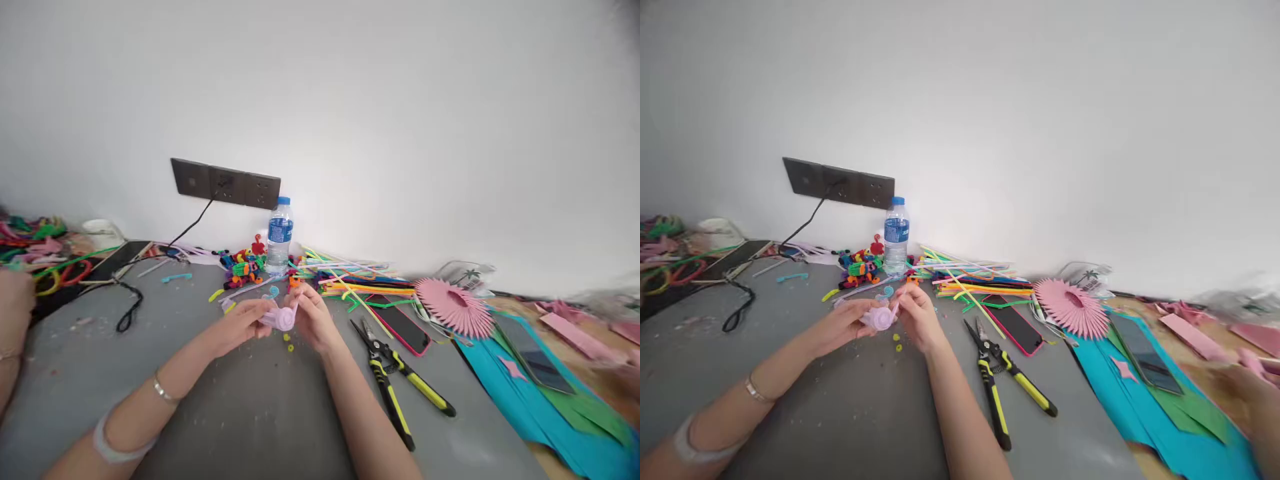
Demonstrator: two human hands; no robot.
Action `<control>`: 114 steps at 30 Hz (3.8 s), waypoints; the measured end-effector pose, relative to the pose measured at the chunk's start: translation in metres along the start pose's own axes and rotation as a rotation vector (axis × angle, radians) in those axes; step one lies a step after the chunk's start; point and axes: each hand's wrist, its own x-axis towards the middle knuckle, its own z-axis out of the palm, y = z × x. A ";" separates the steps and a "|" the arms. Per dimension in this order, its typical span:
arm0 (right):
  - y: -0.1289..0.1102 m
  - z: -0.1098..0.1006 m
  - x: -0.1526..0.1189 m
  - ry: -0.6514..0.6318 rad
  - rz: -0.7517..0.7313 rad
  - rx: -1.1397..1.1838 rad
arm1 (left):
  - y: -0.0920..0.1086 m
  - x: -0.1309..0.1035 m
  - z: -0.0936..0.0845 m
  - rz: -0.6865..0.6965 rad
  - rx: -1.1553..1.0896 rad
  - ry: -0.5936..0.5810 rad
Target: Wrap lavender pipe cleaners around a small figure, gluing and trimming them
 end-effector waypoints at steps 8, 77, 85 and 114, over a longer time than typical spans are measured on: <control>0.000 -0.001 -0.002 -0.030 0.048 -0.117 | 0.006 0.001 -0.003 0.081 0.304 -0.053; 0.003 -0.016 0.004 0.160 0.019 -0.548 | 0.012 -0.005 -0.006 0.141 0.928 -0.367; 0.001 -0.014 0.003 0.153 0.023 -0.528 | 0.014 -0.005 -0.011 0.102 0.853 -0.354; 0.000 -0.016 0.005 0.136 0.009 -0.520 | 0.025 -0.009 -0.024 0.029 0.814 -0.492</control>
